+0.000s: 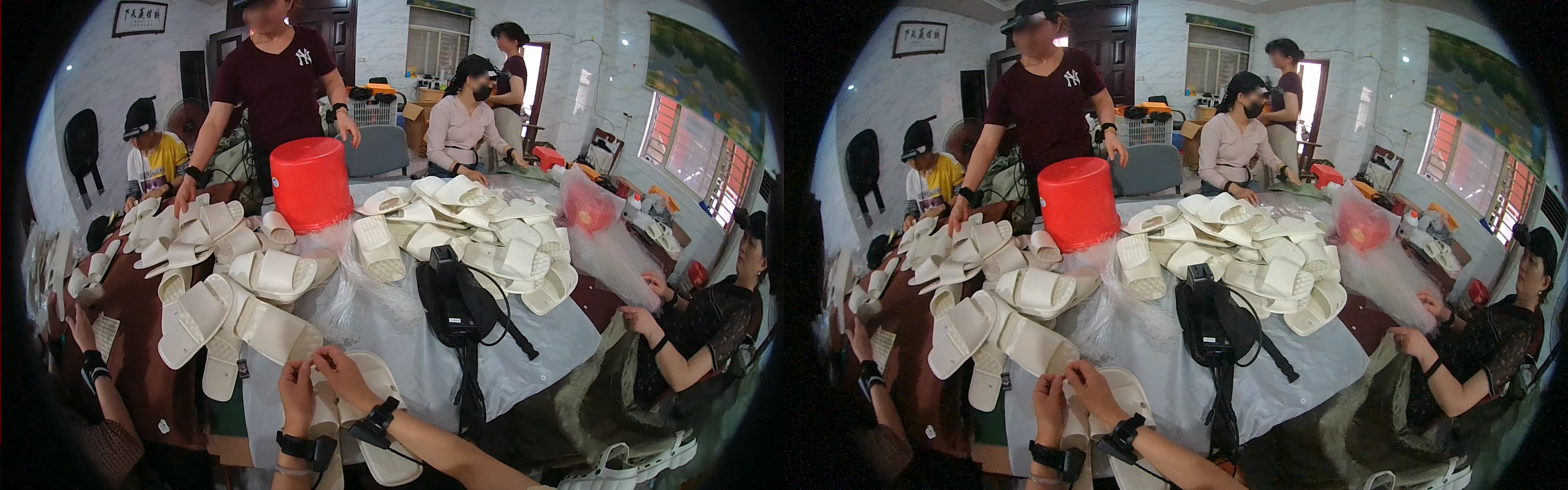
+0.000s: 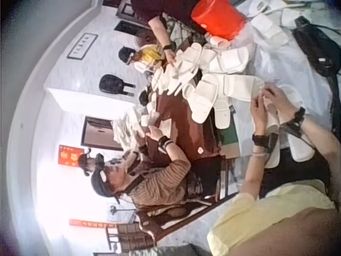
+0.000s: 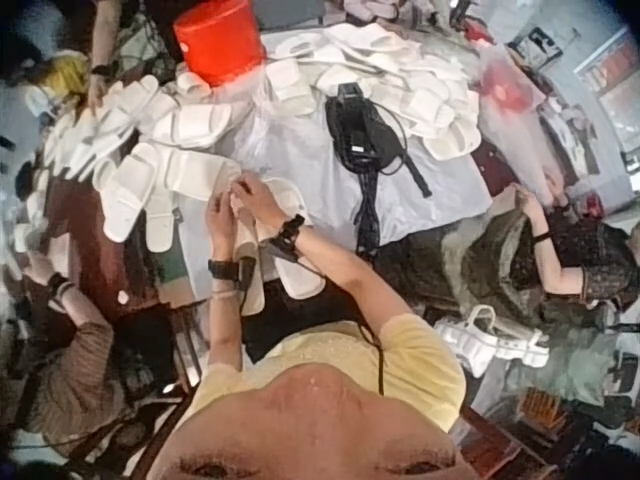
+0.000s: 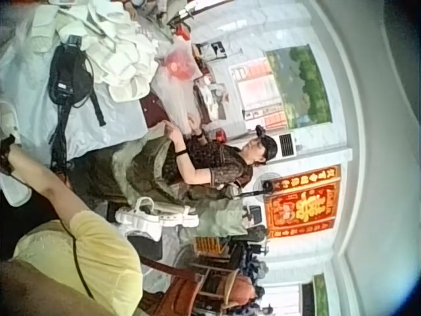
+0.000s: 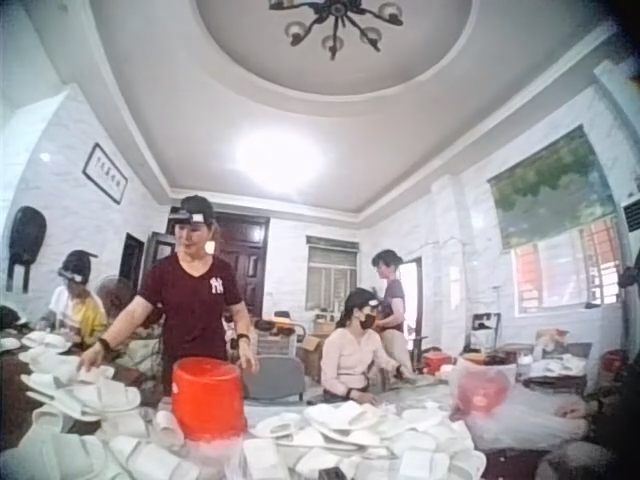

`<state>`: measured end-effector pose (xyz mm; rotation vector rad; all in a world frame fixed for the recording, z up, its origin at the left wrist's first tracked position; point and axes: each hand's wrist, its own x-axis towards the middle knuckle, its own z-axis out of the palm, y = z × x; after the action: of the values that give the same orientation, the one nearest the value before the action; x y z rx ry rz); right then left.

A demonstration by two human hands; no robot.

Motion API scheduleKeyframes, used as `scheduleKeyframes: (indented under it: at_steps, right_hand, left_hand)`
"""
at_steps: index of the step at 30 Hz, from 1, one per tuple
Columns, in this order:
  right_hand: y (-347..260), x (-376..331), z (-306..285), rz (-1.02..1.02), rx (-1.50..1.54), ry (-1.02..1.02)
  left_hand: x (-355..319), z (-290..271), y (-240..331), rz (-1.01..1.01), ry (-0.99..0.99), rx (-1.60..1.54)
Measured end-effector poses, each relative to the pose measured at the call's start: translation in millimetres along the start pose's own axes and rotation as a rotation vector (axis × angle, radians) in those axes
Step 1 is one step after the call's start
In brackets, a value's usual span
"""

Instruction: Trimming and assembling white sandals at a factory workstation.

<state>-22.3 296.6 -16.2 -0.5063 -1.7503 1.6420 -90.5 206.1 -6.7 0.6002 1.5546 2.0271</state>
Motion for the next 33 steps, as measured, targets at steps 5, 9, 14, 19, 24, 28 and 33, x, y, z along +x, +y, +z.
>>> scheduleKeyframes:
  at_steps: [5,9,14,19,24,28,33]
  right_hand:
    - [-3.9,1.3,-1.8,0.078,0.040,-0.005]
    - [-4.4,0.1,-2.3,0.010,-0.033,-0.075]
    - [3.9,2.7,-0.8,0.057,0.102,-0.047]
    - [3.7,1.9,-1.1,0.078,0.134,-0.059]
    - [-2.0,1.0,-1.6,0.029,-0.024,-0.106]
    - [7.8,4.1,-3.2,0.048,0.125,-0.047]
    - [-2.0,1.4,-1.5,0.042,-0.029,-0.076]
  left_hand:
    - [0.1,2.4,2.2,0.016,0.022,0.017]
    - [-0.7,3.1,5.4,-0.014,0.033,-0.009]
    - [-0.1,2.3,2.1,0.010,0.008,-0.031]
    - [-0.7,2.4,1.6,0.014,0.029,-0.019]
    - [-0.6,-0.5,0.5,0.001,0.029,-0.074]
    - [0.7,2.5,1.2,0.027,0.020,0.021]
    - [-1.1,0.1,3.4,-0.007,0.029,-0.020]
